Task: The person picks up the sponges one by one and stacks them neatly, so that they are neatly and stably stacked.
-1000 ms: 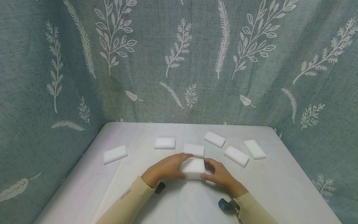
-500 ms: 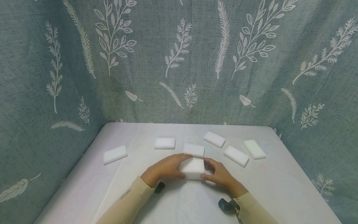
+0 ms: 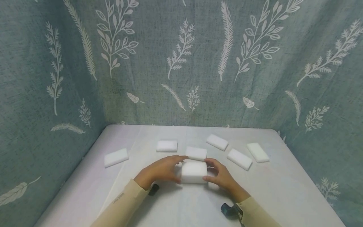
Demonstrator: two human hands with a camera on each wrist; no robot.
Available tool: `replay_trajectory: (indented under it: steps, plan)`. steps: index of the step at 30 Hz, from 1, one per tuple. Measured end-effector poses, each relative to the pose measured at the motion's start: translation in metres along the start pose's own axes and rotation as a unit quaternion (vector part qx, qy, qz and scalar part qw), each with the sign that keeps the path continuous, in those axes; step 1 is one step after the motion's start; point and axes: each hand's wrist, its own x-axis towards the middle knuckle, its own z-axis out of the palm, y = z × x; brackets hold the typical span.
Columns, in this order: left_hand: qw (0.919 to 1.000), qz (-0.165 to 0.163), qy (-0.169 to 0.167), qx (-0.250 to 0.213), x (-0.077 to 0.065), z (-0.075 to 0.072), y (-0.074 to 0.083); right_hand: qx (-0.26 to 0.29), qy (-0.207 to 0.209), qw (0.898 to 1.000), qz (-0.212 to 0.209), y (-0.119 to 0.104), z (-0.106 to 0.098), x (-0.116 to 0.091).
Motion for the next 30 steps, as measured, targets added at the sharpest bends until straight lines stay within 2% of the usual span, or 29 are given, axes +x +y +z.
replay_trajectory:
  steps: [2,8,13,15,19,22,25,30]
  plan:
    - [1.0,-0.005,-0.001,0.002,-0.003,-0.003,-0.005,0.005,-0.002,1.0,0.002,-0.005,-0.001,-0.001]
    - [0.9997,-0.02,0.013,0.01,-0.01,-0.012,-0.024,0.011,-0.007,1.0,0.005,0.012,0.001,0.002]
    - [0.9984,-0.045,0.035,0.0,-0.012,-0.018,-0.043,0.017,-0.016,1.0,0.014,-0.014,-0.002,-0.004]
    - [0.9971,-0.061,0.046,0.0,-0.014,-0.02,-0.05,0.012,-0.017,1.0,0.019,-0.019,-0.003,-0.005]
    - [0.993,-0.095,0.069,0.004,-0.022,-0.025,-0.064,0.016,-0.019,0.999,0.02,-0.019,-0.002,-0.006]
    - [0.9907,-0.107,0.083,0.01,-0.03,-0.031,-0.073,0.016,-0.021,1.0,0.013,-0.019,-0.001,-0.006]
    - [0.9894,-0.11,0.092,0.026,-0.037,-0.037,-0.082,0.013,-0.021,1.0,0.007,-0.019,-0.002,-0.006]
    - [0.9877,-0.117,0.088,0.054,-0.047,-0.045,-0.098,0.011,-0.02,1.0,0.007,-0.015,-0.003,-0.004]
